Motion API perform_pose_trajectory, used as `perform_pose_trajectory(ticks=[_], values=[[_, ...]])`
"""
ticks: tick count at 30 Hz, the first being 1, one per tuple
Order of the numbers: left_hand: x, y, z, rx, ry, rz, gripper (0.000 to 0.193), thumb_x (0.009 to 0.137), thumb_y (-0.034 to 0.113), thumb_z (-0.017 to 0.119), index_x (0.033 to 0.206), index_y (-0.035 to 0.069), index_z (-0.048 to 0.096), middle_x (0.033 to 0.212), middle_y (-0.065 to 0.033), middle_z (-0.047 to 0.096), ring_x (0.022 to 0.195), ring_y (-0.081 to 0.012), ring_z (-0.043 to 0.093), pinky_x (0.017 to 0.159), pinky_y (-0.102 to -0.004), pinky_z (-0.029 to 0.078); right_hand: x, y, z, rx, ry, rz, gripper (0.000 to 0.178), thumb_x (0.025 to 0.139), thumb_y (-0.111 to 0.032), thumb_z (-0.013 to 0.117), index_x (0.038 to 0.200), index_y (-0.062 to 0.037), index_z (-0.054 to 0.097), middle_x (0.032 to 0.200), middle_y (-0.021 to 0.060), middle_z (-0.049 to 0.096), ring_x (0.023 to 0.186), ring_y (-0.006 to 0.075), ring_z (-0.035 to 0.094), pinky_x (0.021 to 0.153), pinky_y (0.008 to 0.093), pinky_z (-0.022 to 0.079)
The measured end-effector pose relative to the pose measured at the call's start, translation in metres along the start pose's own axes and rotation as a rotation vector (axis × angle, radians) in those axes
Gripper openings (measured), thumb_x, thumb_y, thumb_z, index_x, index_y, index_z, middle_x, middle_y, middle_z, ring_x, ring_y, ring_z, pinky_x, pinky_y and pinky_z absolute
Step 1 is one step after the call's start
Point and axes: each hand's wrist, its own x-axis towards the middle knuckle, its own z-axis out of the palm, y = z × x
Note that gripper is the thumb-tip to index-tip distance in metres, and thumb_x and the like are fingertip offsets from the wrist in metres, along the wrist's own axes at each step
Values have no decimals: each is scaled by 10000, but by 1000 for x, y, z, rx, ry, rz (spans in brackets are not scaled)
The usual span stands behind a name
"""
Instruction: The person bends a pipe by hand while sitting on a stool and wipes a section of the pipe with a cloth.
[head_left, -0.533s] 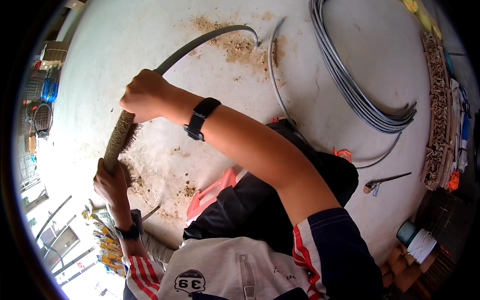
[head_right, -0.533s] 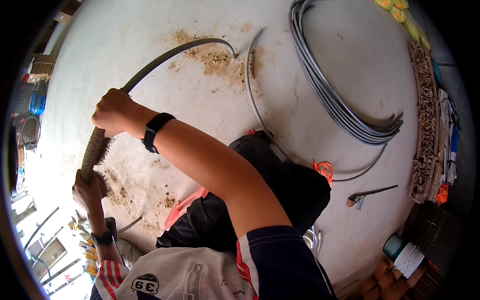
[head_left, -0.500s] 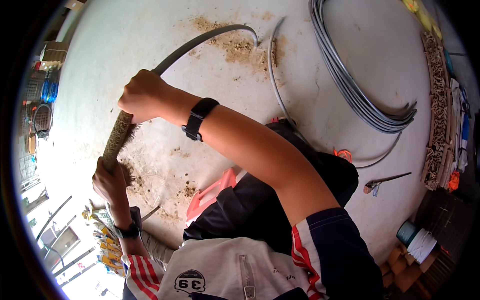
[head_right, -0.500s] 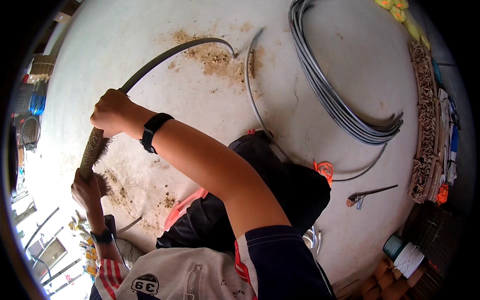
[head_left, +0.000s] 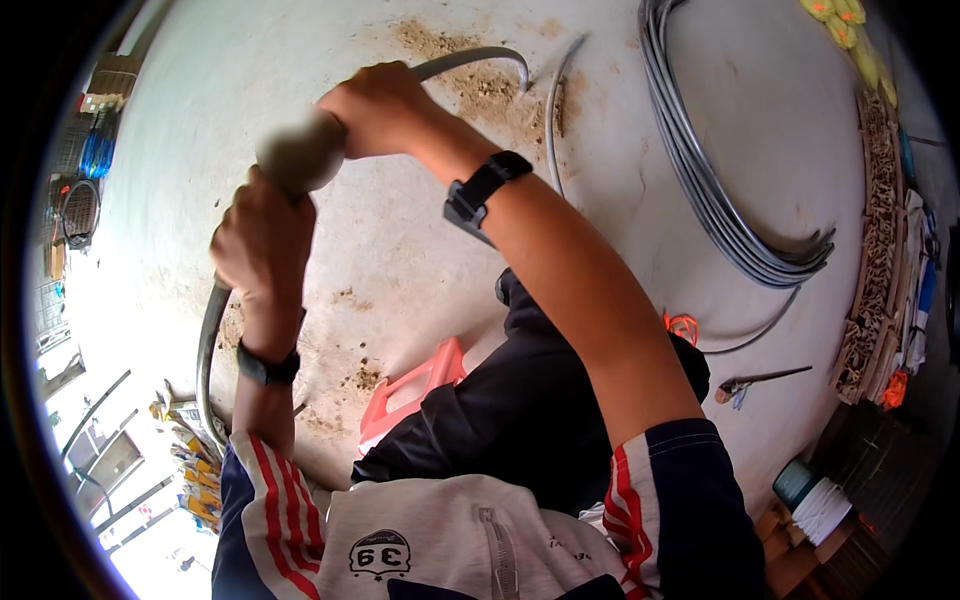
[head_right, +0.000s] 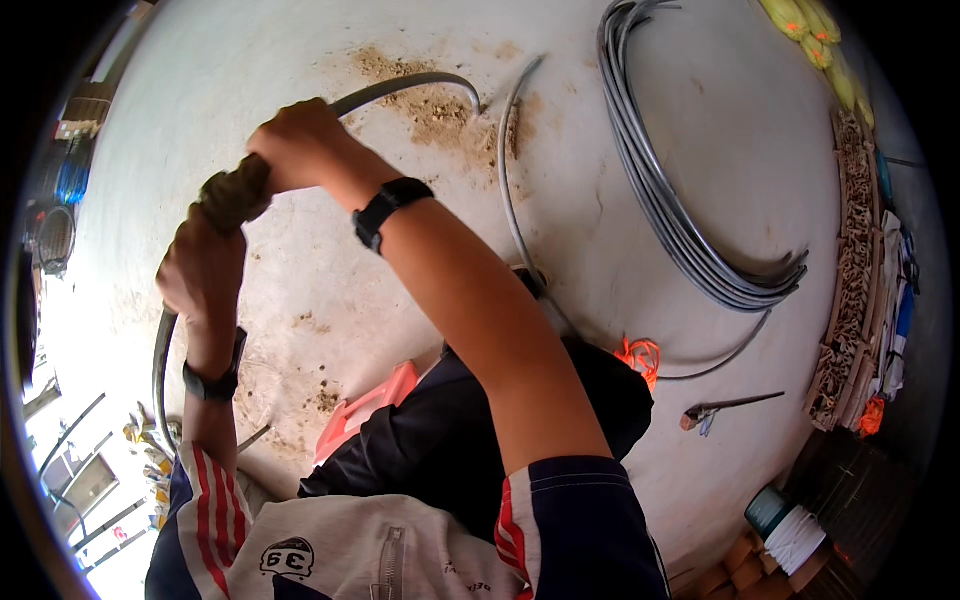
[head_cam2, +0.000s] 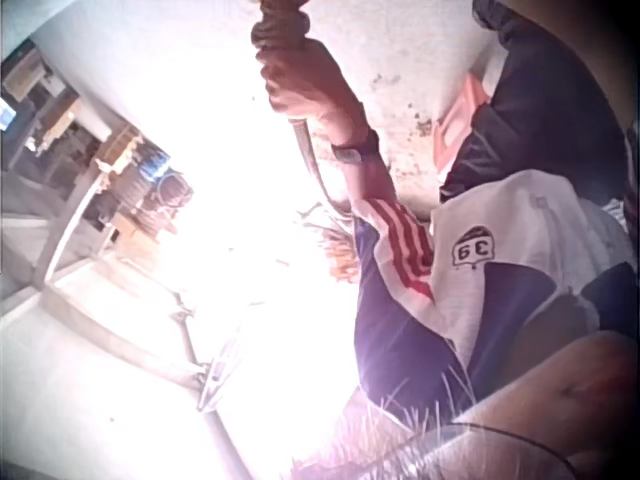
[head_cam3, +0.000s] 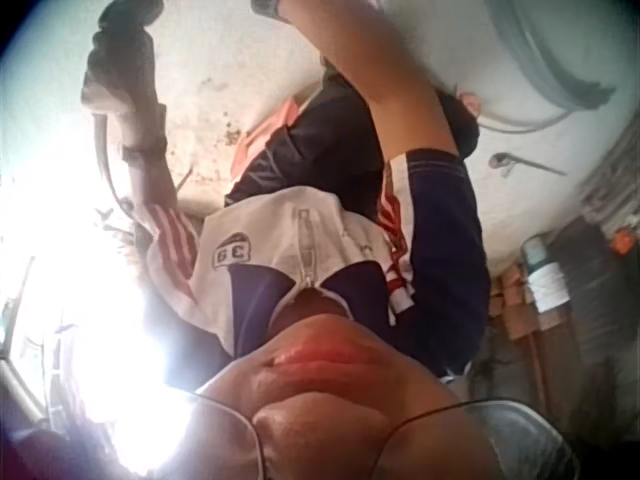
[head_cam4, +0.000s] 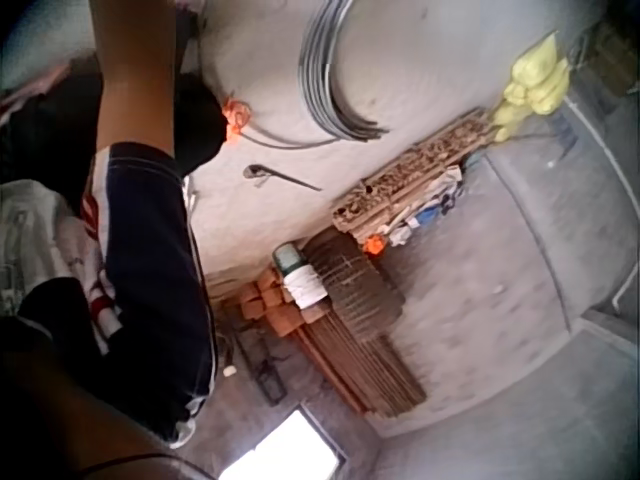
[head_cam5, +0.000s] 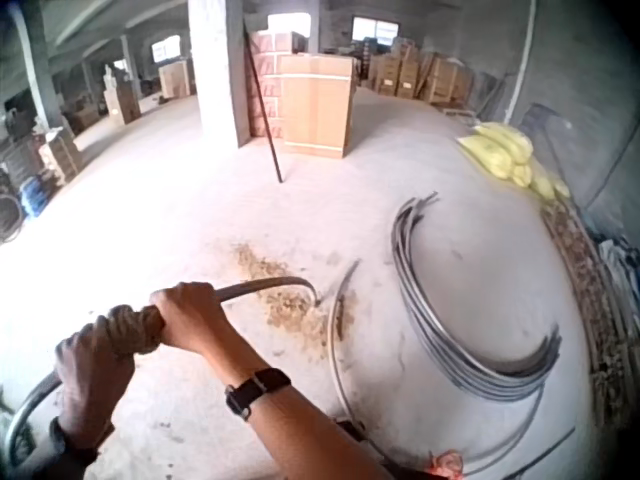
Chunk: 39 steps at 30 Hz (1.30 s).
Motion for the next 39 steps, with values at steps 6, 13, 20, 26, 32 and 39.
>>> perform_pose_trajectory(ticks=[6,13,20,26,32,39], values=[[34,37,16,-20,-31,-31,150,747,299,635,718,160,583,611,-43,639,530,-225,651,464,-344,505,10,25,3,-85,-15,-16,156,633,-306,692,652,-163,635,641,58,648,654,280,651,580,380,508],[58,53,45,-8,133,62,147,754,275,635,669,170,576,560,-27,618,462,-185,624,409,-295,471,11,69,22,-52,157,-22,147,642,-300,686,636,-168,621,602,57,632,628,280,654,558,389,512],[89,138,67,-1,370,206,146,667,170,613,546,183,532,493,3,568,394,-128,562,362,-239,380,-9,146,34,-51,161,141,200,625,-359,697,657,-172,632,626,55,632,655,286,642,588,385,508],[123,188,106,-33,383,262,143,656,160,604,530,177,538,463,18,540,387,-117,547,359,-238,361,-9,211,63,-27,242,220,250,627,-394,702,676,-159,635,657,77,638,672,304,636,606,389,506],[147,237,150,-106,462,333,134,653,170,613,536,188,551,463,27,527,438,-122,563,377,-263,356,-21,273,97,117,343,289,230,656,-327,727,760,-132,665,693,110,642,661,319,625,592,372,492],[151,336,202,32,403,452,101,690,191,630,589,187,632,536,35,588,504,-149,597,425,-332,398,-68,359,142,235,365,376,176,694,-192,720,752,-46,642,665,157,623,558,267,576,565,330,460]])
